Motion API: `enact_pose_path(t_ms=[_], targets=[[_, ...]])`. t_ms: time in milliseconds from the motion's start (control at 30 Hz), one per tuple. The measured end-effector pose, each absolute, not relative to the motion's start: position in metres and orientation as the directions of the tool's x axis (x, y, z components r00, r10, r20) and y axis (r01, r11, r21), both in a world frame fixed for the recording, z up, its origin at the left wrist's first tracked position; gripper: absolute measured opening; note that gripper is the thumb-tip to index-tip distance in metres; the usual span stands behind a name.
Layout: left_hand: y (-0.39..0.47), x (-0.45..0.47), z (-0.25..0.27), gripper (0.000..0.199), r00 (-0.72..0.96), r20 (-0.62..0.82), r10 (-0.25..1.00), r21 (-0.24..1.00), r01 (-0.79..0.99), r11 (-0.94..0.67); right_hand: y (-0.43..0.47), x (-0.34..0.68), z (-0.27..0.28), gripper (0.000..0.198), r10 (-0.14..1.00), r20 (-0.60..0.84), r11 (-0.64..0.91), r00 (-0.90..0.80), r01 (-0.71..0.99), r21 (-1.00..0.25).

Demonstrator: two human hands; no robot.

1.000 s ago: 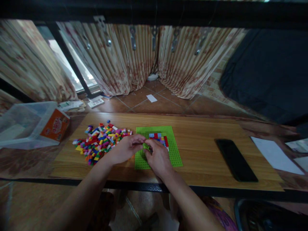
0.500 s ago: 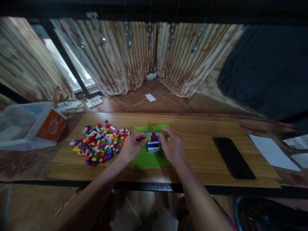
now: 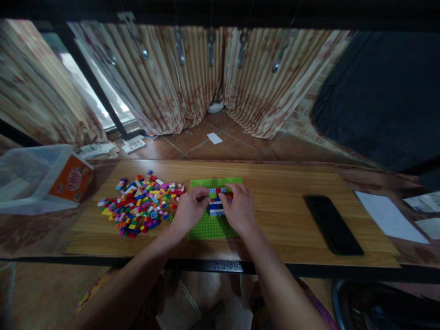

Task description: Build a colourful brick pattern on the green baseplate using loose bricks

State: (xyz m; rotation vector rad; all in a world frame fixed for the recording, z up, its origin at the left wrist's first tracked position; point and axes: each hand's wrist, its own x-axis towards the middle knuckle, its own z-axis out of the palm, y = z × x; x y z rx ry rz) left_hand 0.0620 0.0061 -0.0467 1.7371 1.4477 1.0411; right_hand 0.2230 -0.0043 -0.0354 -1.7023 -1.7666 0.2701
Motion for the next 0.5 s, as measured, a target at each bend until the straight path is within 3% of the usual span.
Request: enact_pose_path(t_ms=[300,500], targets=[[0.007,0.059,-0.038,0.020,0.081,0.113,0.990,0.866,0.480,-0.138,0.007,0.210,-0.044,0.052,0.968,0.182,-0.054,0.175,0.848,-0.528],[0.011,0.061,-0.038,0.016,0.081,0.080,0.994,0.847,0.520,-0.110,0.008,0.208,-0.047,0.050,0.973,0.168,-0.052,0.159,0.858,-0.511]])
